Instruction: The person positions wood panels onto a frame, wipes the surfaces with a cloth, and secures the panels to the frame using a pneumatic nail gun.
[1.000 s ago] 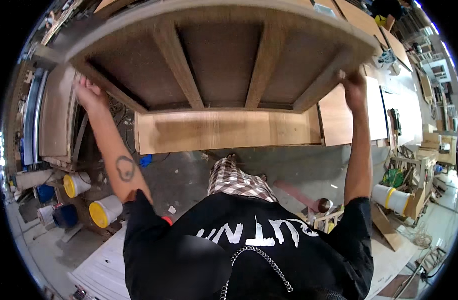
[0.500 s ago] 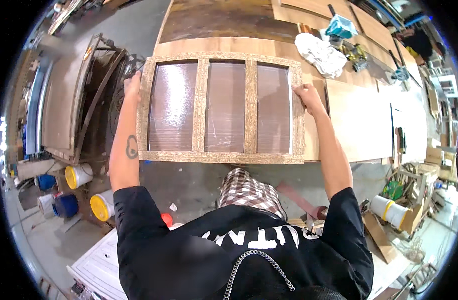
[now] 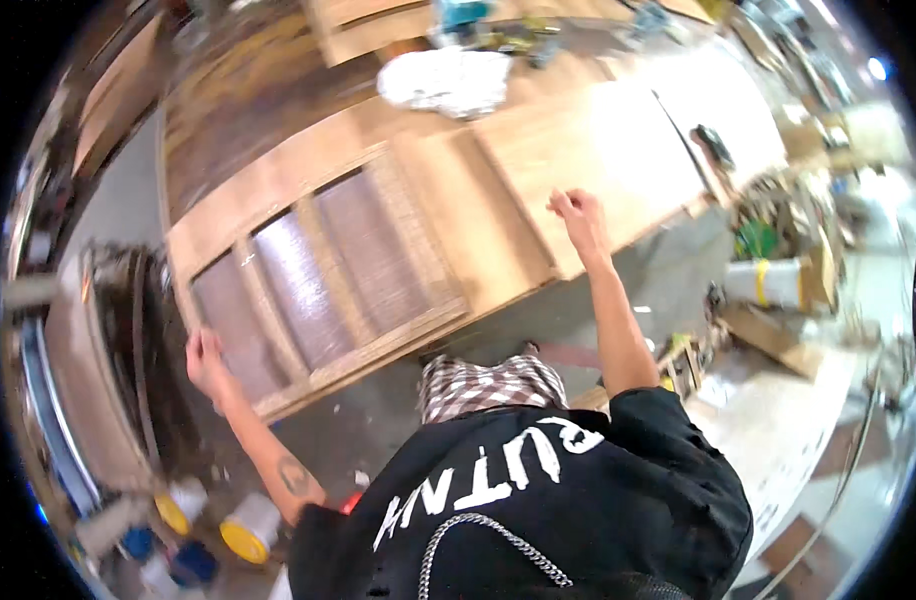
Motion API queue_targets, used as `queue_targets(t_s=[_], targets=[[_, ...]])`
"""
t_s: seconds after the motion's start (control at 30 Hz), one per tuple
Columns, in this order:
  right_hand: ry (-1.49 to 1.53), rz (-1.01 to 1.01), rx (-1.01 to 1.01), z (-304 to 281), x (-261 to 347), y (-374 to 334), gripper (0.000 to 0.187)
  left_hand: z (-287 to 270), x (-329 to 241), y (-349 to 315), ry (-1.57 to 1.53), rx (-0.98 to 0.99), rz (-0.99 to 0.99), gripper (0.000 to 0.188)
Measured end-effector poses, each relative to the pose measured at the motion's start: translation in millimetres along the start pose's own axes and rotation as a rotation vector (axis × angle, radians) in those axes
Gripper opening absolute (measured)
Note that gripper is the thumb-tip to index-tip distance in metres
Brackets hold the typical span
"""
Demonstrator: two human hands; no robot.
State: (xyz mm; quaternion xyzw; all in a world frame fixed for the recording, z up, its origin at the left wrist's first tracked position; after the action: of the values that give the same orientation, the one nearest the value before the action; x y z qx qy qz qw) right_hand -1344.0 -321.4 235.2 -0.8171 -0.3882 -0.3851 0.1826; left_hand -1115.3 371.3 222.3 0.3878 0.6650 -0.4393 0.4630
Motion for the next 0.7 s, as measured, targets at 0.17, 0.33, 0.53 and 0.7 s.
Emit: queue_targets(t_s=[0.17,0.33,0.53,0.7], targets=[[0.2,0.276,-0.508,-195.5,-191.2,-76.1,0.034,180.9,31.6,-178.7,0.211,0.266,-0.033,0.016],[-0.212,0.188,-0.495,-329.4,-324.1,-30.0,0.028,340.7,69.9,-335.4,0.333,0.418,-0.185,0.031],[0.146,-0.162,-0.2,-321.6,-370.5,98.0,0.038,358.2,108.8,-416.8,0.217,0.075,-0.067,0.034],[0.344,0.009,-0.138,-334.5,-409.4,105.5,0.028,443.5,78.5,-467.2,0.506,0.168,-0.103,0.041]])
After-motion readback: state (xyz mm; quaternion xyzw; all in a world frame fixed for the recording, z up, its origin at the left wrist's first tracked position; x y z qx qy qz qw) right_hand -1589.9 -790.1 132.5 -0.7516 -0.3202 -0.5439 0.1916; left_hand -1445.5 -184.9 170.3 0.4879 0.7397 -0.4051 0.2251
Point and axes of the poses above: each hand's wrist, its own y-axis towards the middle knuckle, its own z-axis out of the palm, x = y × z, the point moved 9 cm from there along y, towards the middle knuckle, and after that the axes turned 12 degrees about -z, right-handed, at the moved point
